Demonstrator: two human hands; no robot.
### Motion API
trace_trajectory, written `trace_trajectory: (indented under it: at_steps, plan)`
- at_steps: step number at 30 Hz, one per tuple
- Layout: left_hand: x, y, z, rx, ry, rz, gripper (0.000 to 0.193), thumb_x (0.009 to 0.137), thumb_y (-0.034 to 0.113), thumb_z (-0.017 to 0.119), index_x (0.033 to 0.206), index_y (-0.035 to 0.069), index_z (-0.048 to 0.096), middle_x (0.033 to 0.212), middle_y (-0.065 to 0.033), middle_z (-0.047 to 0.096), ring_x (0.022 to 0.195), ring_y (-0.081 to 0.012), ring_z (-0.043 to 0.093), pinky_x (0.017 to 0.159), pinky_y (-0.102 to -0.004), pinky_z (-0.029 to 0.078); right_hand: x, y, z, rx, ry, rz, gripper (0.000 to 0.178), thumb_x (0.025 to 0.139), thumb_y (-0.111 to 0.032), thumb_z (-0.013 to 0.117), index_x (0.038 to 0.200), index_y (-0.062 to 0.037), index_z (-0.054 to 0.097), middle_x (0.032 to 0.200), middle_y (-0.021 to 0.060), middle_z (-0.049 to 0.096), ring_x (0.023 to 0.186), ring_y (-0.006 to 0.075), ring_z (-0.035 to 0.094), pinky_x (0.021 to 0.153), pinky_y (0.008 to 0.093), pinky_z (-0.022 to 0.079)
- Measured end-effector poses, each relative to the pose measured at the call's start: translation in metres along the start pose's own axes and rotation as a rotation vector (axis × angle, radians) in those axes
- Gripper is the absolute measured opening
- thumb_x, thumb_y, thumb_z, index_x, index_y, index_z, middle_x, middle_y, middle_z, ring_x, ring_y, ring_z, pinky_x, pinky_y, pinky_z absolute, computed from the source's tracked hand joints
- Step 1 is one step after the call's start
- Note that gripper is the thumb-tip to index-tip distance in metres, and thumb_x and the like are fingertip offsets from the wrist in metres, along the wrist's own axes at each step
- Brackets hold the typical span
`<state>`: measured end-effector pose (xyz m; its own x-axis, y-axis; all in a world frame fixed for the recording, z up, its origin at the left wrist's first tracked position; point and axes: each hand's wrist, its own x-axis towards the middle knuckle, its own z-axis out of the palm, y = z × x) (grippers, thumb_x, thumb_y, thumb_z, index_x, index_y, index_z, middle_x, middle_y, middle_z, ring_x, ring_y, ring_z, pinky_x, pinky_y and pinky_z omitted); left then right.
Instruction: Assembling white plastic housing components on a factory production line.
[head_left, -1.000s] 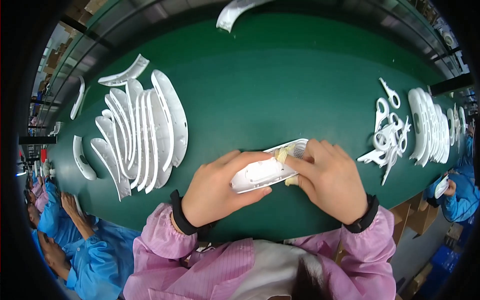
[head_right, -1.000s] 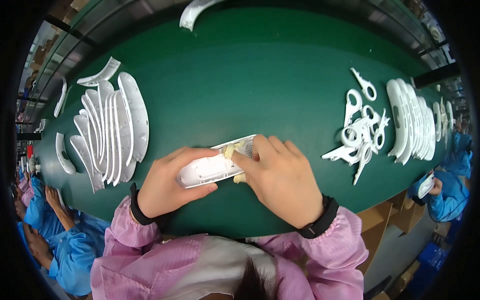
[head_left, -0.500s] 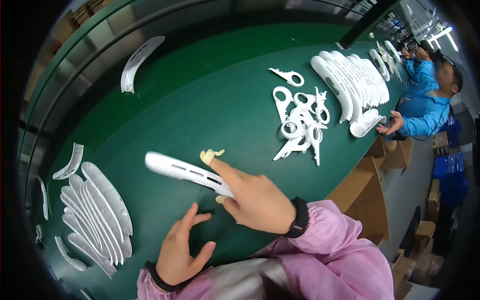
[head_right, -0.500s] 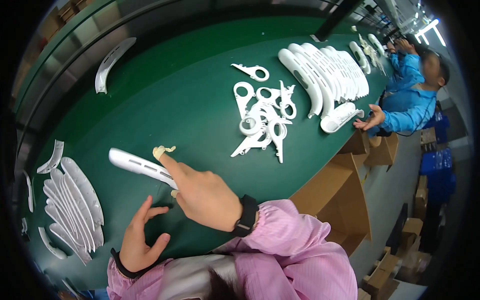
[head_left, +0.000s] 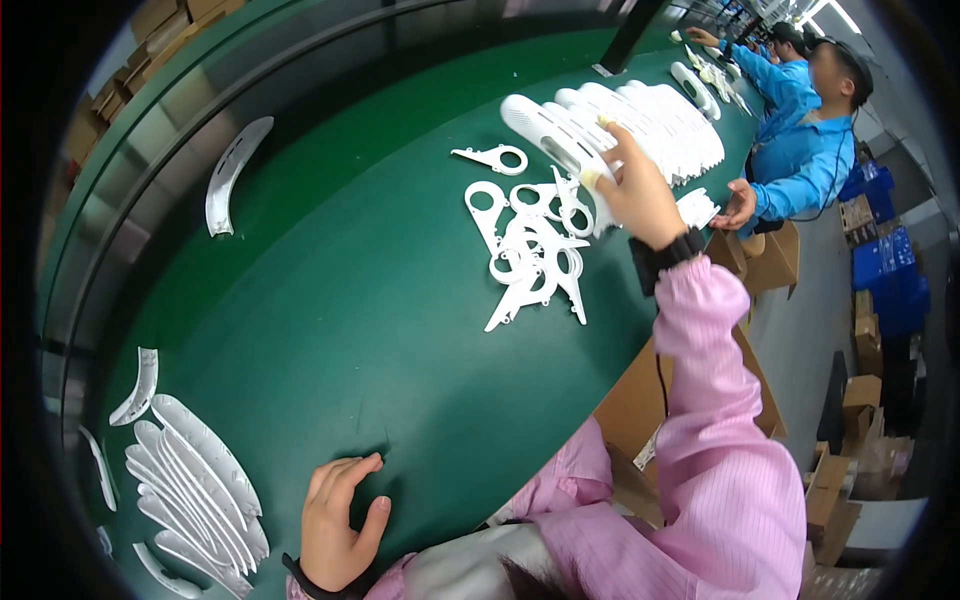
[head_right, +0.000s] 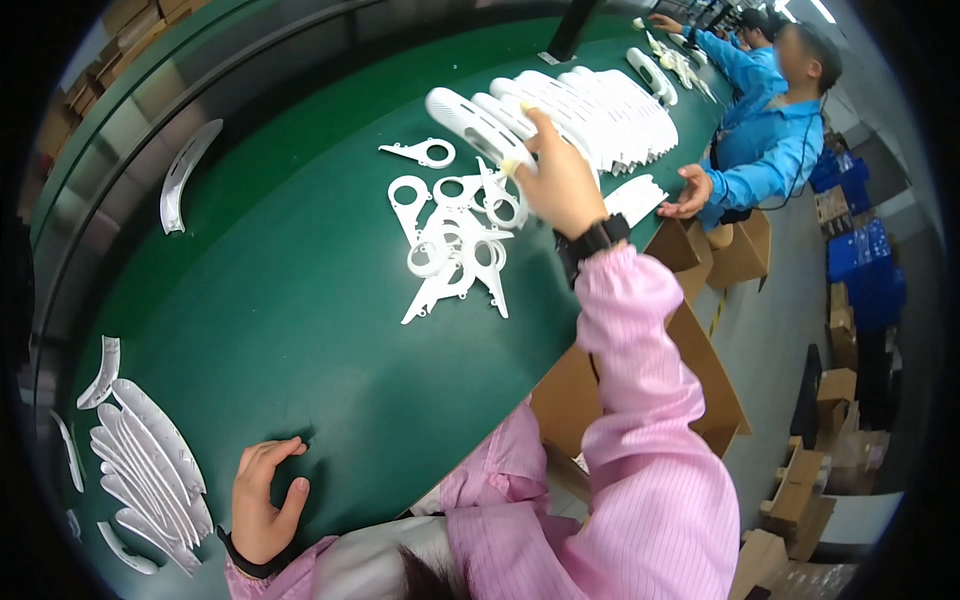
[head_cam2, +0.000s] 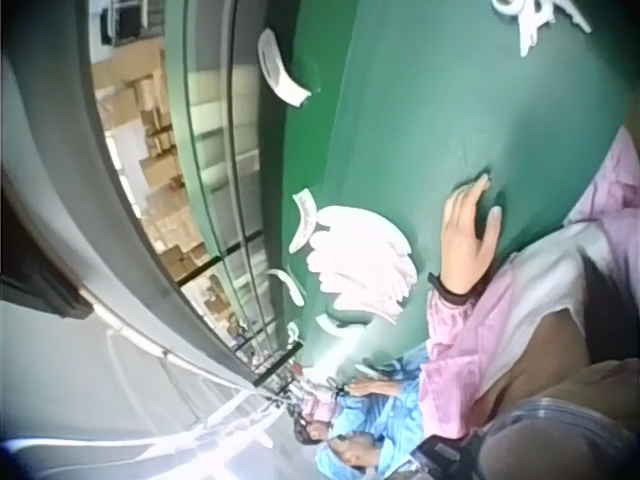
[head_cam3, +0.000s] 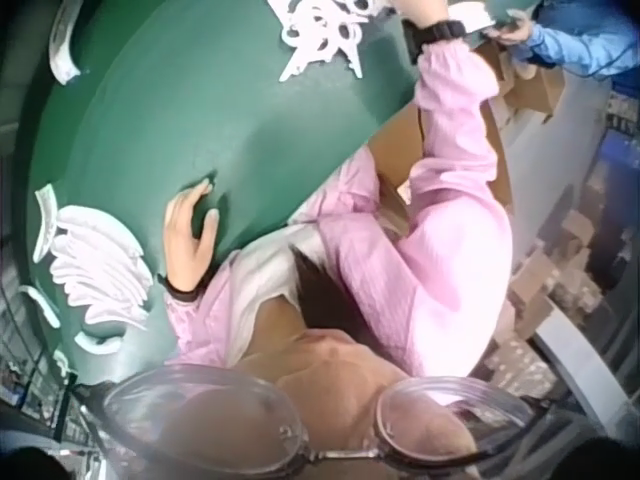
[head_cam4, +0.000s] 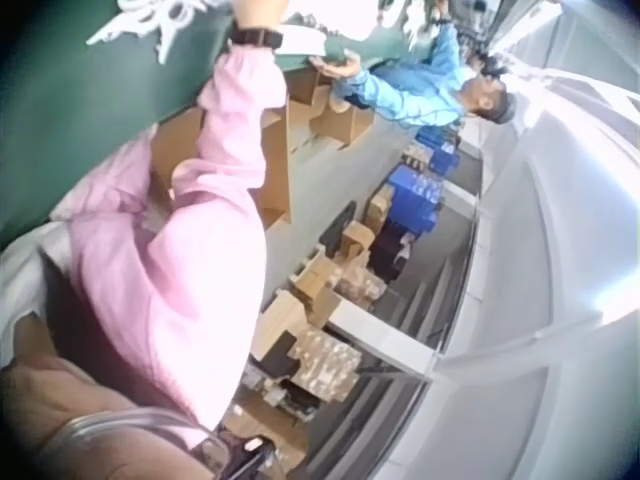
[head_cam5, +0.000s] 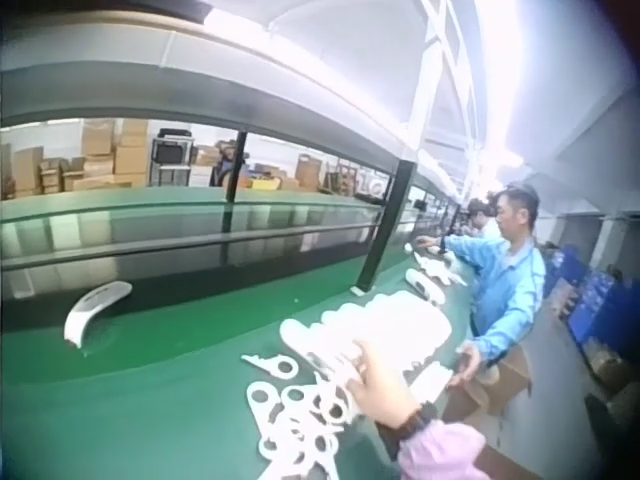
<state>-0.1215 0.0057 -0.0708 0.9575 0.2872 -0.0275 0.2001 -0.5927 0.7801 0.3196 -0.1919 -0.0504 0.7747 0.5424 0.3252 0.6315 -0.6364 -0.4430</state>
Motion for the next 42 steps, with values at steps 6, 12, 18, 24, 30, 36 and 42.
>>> trace_trajectory:
  at_steps: [6,12,18,24,30,36,42]
  plan:
    - [-0.001,-0.003,-0.001,-0.001,0.018,-0.02,0.038,0.084,0.002,0.067,0.122,0.0,0.065,0.115,-0.0143,0.071,0.111,-0.035,0.061,0.1,-0.0429,0.046,-0.009,0.037,-0.081,-0.071,-0.123,-0.023,0.052,0.081,0.005,0.064,0.132,-0.0034,0.06,0.124,0.0151,0.068,0.107,0.0302,0.069,0.091,0.0366,0.054]
    - [0.0,-0.007,-0.007,-0.039,0.01,-0.035,0.035,0.087,0.005,0.068,0.121,0.002,0.067,0.115,-0.0139,0.071,0.111,-0.0349,0.061,0.099,-0.0429,0.047,-0.05,0.083,-0.088,-0.351,-0.295,-0.157,0.065,0.067,0.016,0.063,0.13,-0.001,0.06,0.137,0.0142,0.06,0.126,0.0367,0.056,0.107,0.0384,0.045]
    - [0.011,0.005,-0.008,-0.035,0.004,-0.04,0.034,0.086,0.004,0.069,0.12,0.003,0.067,0.113,-0.0137,0.072,0.112,-0.0336,0.062,0.097,-0.0416,0.048,-0.052,0.068,-0.116,-0.388,-0.307,-0.112,0.047,0.071,0.01,0.064,0.117,-0.0029,0.069,0.094,0.0097,0.065,0.094,0.0318,0.064,0.079,0.0374,0.051]
    - [0.008,0.016,-0.002,-0.274,-0.109,-0.049,0.073,0.083,0.017,0.084,0.145,0.002,0.047,0.136,-0.0189,0.06,0.122,-0.0339,0.06,0.102,-0.0426,0.049,-0.095,-0.125,-0.076,0.124,-0.257,-0.169,0.065,0.072,0.003,0.076,0.135,-0.0054,0.062,0.095,0.0107,0.071,0.075,0.0186,0.07,0.057,0.0314,0.056]
    - [0.028,0.032,0.012,-0.279,-0.239,0.151,0.127,0.074,0.017,0.092,0.162,0.0,0.003,0.15,-0.0221,0.043,0.137,-0.0311,0.049,0.116,-0.0461,0.038,-0.148,-0.187,-0.008,0.883,-0.884,-0.274,0.082,0.087,-0.002,0.071,0.158,-0.007,0.03,0.115,0.0129,0.072,0.096,0.0247,0.075,0.074,0.0351,0.062]
    - [0.004,0.022,-0.006,-0.818,0.158,-0.497,0.051,0.102,0.014,0.054,0.148,-0.002,0.039,0.102,-0.0113,0.066,0.082,-0.0191,0.066,0.073,-0.0295,0.054,-0.089,-0.138,-0.013,0.427,-0.398,-0.772,0.046,0.081,-0.003,0.064,0.125,-0.0183,0.067,0.102,0.0048,0.071,0.08,0.0259,0.07,0.063,0.0373,0.059]
    - [0.024,0.009,-0.026,-0.173,-0.037,-0.299,0.031,0.104,0.011,0.054,0.132,-0.003,0.057,0.106,-0.0192,0.074,0.091,-0.0292,0.074,0.079,-0.0338,0.054,-0.056,-0.046,-0.02,-0.148,-0.454,-0.708,0.048,0.075,0.009,0.063,0.118,-0.0138,0.07,0.123,0.0009,0.068,0.099,0.0242,0.065,0.078,0.0346,0.058]
